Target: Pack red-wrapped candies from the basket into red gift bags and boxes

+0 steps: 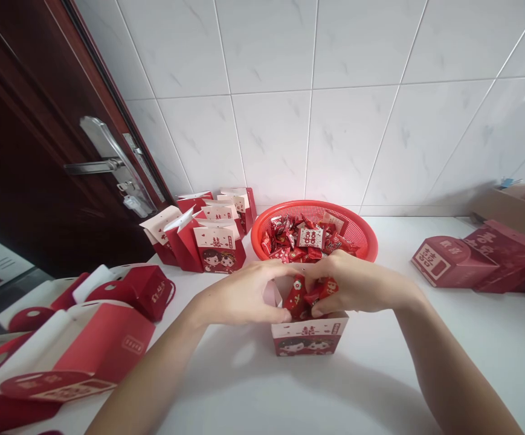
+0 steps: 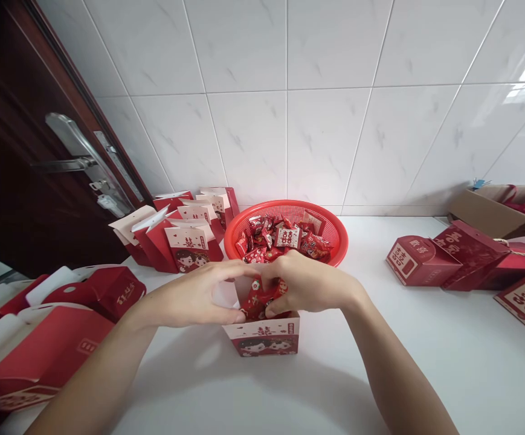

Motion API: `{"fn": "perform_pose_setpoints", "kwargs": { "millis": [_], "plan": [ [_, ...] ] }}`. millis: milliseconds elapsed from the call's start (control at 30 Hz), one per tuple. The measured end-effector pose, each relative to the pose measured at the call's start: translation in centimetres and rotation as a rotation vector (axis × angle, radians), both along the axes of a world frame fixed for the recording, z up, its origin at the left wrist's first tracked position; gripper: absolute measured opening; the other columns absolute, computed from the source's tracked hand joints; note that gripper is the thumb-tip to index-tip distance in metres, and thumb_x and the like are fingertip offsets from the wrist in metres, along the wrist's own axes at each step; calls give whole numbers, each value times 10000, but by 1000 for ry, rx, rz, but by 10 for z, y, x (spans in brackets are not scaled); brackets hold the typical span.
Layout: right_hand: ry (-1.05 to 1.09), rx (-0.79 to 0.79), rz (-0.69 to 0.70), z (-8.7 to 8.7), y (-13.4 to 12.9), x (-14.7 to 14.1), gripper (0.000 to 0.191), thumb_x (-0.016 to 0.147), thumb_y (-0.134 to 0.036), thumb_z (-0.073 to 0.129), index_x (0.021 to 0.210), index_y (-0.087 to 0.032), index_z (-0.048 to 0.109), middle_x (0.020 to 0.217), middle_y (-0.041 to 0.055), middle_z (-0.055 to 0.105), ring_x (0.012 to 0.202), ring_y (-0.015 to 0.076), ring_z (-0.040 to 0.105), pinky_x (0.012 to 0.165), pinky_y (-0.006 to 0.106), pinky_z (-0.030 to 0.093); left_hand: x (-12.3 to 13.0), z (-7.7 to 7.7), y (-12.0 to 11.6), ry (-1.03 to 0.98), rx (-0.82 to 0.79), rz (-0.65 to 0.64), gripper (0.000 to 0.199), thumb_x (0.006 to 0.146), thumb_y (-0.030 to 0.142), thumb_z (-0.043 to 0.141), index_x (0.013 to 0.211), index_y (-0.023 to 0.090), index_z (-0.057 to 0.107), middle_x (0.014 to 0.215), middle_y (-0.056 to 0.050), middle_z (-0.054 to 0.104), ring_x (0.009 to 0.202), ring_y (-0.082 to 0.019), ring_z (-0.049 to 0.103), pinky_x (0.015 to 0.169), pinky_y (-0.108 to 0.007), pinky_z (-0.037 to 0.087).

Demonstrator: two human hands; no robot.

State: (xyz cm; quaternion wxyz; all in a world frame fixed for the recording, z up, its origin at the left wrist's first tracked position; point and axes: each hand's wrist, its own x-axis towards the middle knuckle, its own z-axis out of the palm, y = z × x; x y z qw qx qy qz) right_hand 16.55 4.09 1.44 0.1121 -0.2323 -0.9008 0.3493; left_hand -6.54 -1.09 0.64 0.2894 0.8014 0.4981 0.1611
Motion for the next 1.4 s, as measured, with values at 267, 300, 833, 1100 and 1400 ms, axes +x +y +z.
{"fn": "perform_pose_setpoints", "kwargs": {
  "millis": [267, 300, 833, 1100, 1400],
  "plan": [
    [12, 26, -11, 4, -5, 0, 182, 752, -29, 677, 803, -201, 710, 712, -41, 655, 597, 102, 528, 547, 224, 372, 2, 1, -2, -44, -6, -36, 636, 739, 251, 770, 1362, 315, 658, 1348, -32, 699, 1205, -295, 667, 951, -333, 537],
    [11, 41, -32, 5, -5, 0, 173, 753, -31, 676, 794, -197, 705, 722, -36, 662, 601, 102, 527, 550, 226, 373, 2, 1, -2, -49, -9, -47, 637, 745, 243, 762, 1368, 320, 651, 1358, -27, 694, 1186, -288, 677, 934, -327, 542],
    [153, 66, -187, 14, -13, 5, 203, 900, -319, 696, 766, -167, 682, 687, -8, 662, 605, 104, 531, 551, 230, 382, 6, 6, -7, 14, -41, -52, 658, 760, 247, 735, 1394, 366, 605, 1415, 21, 651, 1275, -263, 615, 1024, -328, 500],
    [100, -99, -26, 14, -14, 7, 119, 903, -170, 646, 987, -173, 730, 914, 19, 749, 750, 132, 656, 634, 222, 489, 12, 9, -12, -4, -26, -96, 381, 769, 215, 689, 1146, 271, 684, 1110, 3, 734, 1012, -234, 697, 834, -296, 513],
    [-27, 115, 186, 9, -24, 8, 443, 852, 23, 544, 1147, -233, 752, 1128, 50, 773, 1023, 209, 715, 837, 295, 552, 23, 11, -29, 48, 20, -49, 568, 801, 298, 727, 1361, 310, 632, 1234, -36, 715, 1015, -257, 710, 852, -317, 541]
  ]
}}
